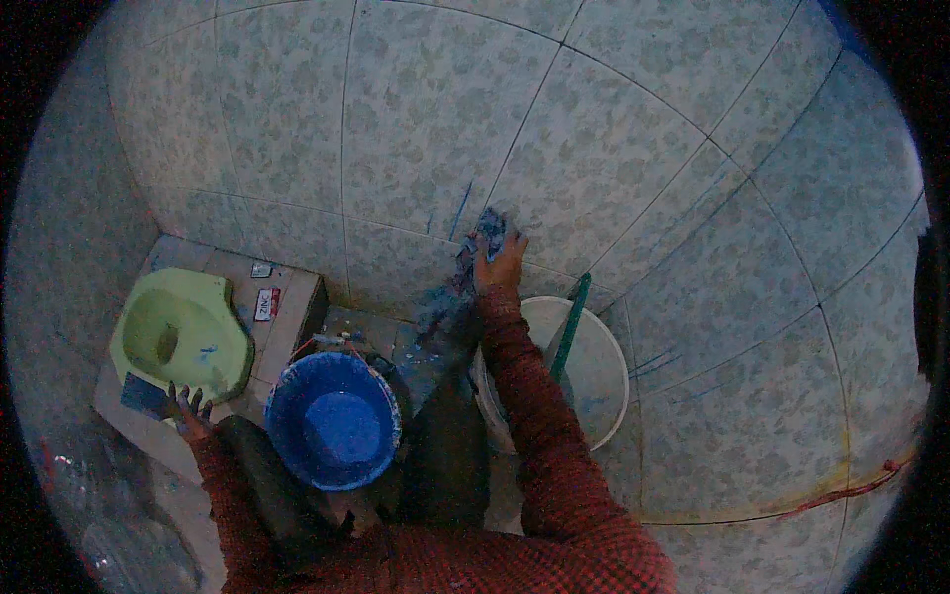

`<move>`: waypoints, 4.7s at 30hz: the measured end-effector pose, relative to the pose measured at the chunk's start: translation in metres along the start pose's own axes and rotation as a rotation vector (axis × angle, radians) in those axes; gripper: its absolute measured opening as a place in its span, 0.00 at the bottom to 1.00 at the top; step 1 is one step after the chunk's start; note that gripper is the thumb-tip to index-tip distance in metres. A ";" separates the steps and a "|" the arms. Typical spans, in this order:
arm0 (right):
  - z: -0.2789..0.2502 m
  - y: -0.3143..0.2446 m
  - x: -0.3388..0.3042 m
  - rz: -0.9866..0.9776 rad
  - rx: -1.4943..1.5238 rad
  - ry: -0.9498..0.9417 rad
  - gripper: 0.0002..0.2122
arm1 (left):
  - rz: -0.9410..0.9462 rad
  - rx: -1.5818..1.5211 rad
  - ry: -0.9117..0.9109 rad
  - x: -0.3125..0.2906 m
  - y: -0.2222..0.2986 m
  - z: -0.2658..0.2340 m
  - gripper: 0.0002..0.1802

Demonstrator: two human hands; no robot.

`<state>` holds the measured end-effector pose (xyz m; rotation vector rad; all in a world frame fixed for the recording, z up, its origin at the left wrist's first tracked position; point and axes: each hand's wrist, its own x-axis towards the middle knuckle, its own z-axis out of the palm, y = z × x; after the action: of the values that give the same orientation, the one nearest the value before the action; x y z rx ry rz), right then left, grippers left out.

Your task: The person wipes the tiled walls of a bathroom with a cloth, focusing on the area around a wall-mounted water heater and near the floor. They use a blue bucket and a green ladle to transfer water during the cleaning process.

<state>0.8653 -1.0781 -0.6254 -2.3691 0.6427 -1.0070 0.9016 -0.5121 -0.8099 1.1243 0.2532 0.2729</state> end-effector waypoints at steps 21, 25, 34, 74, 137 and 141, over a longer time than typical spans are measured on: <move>0.001 -0.010 0.039 -0.262 -0.254 0.071 0.21 | -0.052 0.068 0.121 -0.022 0.013 0.024 0.27; 0.012 -0.003 0.006 -0.210 -0.345 -0.261 0.20 | -0.050 0.073 0.140 -0.020 0.013 0.030 0.28; 0.005 -0.031 0.030 -0.242 -0.269 0.051 0.19 | 0.180 0.138 -0.046 0.011 -0.019 -0.035 0.29; 0.030 -0.042 0.017 -0.307 -0.339 -0.095 0.25 | 0.076 0.057 -0.005 -0.011 0.013 0.010 0.31; 0.126 0.129 0.024 0.746 0.381 0.413 0.36 | -0.137 -0.179 -0.096 0.012 -0.014 0.024 0.27; 0.139 0.038 -0.007 0.728 0.414 0.364 0.35 | -0.108 0.043 -0.042 0.019 0.002 -0.009 0.28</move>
<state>0.9563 -1.0688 -0.7365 -1.4214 1.1826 -1.0866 0.9160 -0.4971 -0.8125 1.1532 0.2825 0.1483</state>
